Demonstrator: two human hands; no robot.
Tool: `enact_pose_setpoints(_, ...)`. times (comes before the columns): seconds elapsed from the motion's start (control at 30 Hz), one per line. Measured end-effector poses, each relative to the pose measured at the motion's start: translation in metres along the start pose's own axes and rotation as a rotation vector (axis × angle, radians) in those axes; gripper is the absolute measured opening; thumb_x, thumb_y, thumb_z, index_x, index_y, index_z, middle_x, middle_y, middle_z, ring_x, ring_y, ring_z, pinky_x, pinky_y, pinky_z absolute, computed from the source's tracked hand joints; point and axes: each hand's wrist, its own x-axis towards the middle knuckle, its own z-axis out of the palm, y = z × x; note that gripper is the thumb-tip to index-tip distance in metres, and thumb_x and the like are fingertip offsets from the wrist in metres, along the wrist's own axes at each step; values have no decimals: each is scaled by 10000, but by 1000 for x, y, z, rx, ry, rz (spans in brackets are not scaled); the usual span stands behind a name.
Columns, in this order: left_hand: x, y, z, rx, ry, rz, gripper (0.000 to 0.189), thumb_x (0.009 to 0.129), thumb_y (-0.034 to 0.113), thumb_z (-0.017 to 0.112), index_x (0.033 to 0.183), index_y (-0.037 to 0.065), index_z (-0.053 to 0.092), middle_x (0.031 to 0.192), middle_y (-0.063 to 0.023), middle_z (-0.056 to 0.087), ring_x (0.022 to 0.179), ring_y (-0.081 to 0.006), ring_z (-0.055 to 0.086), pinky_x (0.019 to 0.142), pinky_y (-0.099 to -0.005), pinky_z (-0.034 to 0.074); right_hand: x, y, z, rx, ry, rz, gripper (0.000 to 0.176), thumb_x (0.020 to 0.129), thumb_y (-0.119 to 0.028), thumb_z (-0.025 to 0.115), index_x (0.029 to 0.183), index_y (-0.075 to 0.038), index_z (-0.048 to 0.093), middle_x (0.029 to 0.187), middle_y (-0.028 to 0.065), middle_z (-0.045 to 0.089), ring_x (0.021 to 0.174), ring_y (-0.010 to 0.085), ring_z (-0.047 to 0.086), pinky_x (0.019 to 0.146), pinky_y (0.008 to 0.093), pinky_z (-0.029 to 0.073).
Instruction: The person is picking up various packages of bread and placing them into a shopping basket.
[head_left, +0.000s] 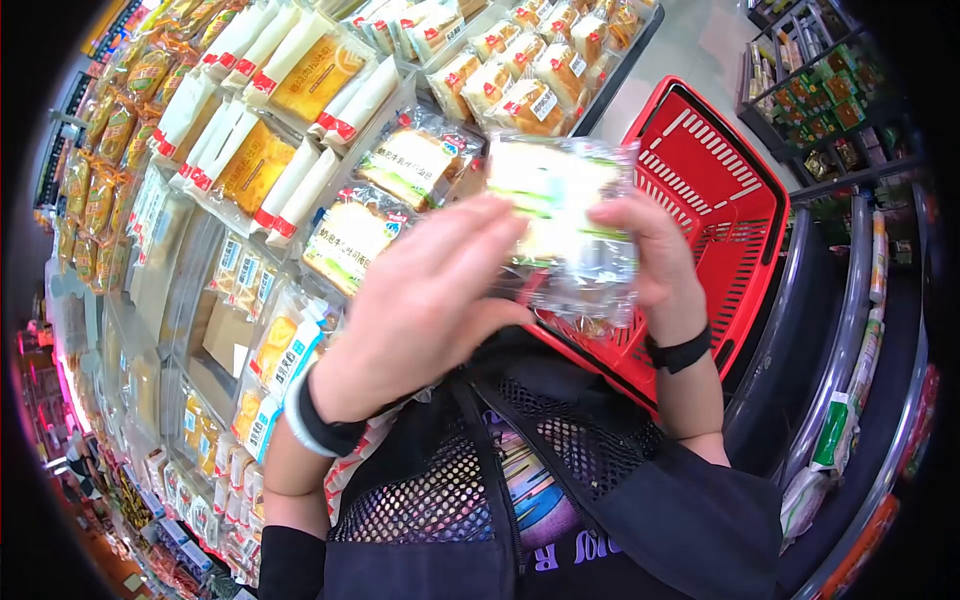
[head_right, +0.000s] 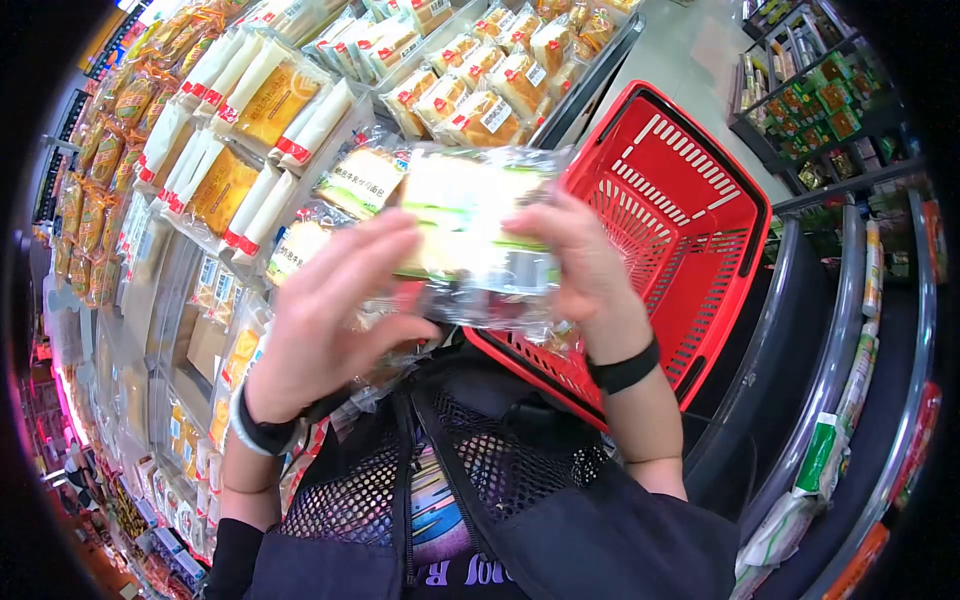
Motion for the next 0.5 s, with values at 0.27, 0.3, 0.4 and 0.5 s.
enact_pose_setpoints(0.27, -88, -35, -38, -101, 418, -572, 274, 775, -25, 658, 1044, 1, 611, 1114, -123, 618, 1027, -189, 594, 869, -298, 482, -10, -72, -135, -1523, 586, -423, 481, 720, -93, 656, 1170, -21, 502, 1001, 194, 643, 908, 288, 651, 789, 364, 514)
enact_pose_setpoints(0.3, -93, -36, -35, -111, 418, -567, 274, 775, -25, 658, 1044, 1, 611, 1114, -123, 618, 1027, -189, 594, 869, -298, 482, -1, -61, -147, -1631, 598, -362, 453, 745, -154, 658, 1152, -26, 508, 985, 218, 637, 911, 325, 644, 781, 387, 512)
enact_pose_setpoints(0.4, -98, -35, -29, -199, 439, -616, 258, 793, -28, 644, 1047, 2, 611, 1129, -122, 605, 1022, -185, 592, 871, -293, 484, 29, -26, -189, -1837, 569, -120, 417, 804, -292, 638, 1110, -36, 515, 977, 247, 626, 937, 413, 605, 777, 453, 502)
enact_pose_setpoints(0.5, -96, -33, -29, -168, 442, -604, 256, 791, -32, 643, 1043, -1, 610, 1126, -119, 603, 1018, -180, 592, 867, -295, 488, 55, 4, -219, -1907, 426, -95, 466, 802, -225, 628, 1204, -41, 479, 1027, 251, 619, 998, 398, 590, 827, 455, 483)
